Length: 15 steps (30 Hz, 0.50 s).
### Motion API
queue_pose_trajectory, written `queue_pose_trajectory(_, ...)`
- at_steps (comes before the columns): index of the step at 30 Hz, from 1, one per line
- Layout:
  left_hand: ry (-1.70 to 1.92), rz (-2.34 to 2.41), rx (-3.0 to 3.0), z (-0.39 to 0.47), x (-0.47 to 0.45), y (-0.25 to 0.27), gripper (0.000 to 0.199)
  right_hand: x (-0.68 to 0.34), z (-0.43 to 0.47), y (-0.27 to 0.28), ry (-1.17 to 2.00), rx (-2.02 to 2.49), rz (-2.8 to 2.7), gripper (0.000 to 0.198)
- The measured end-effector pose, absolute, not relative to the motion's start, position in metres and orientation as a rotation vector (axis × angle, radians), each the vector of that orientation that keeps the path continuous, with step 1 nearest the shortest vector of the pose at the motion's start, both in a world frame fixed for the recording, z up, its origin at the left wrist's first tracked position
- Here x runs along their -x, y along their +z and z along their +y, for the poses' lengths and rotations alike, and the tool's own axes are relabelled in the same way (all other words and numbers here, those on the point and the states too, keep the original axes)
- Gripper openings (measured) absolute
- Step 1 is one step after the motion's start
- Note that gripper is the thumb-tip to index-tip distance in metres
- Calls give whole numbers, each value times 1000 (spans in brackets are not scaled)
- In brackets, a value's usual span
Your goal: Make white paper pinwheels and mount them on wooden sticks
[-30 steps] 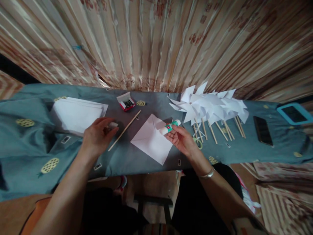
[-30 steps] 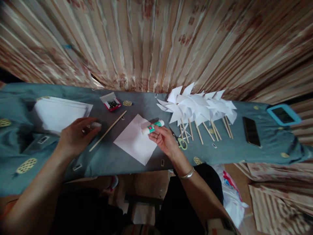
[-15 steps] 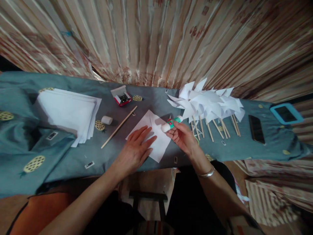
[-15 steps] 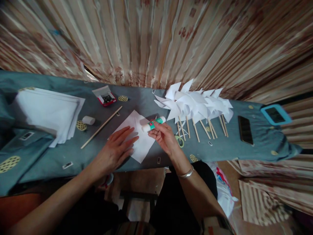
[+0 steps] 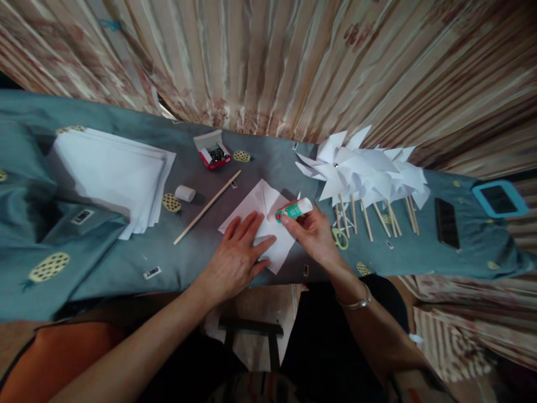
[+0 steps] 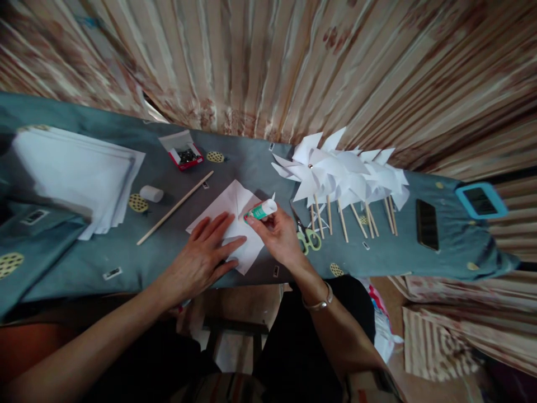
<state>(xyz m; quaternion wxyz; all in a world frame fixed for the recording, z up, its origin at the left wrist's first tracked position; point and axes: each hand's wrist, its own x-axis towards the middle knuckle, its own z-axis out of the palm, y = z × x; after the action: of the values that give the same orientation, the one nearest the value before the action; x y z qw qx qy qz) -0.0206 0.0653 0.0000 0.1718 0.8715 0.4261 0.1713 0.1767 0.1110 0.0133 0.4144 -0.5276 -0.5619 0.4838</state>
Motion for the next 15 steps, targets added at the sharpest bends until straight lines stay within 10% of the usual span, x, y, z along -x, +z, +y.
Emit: queue_pose_trajectory(15, 517, 1208, -2442, 64, 20, -2, 45, -173, 109, 14, 1005, 1495, -1607, 28)
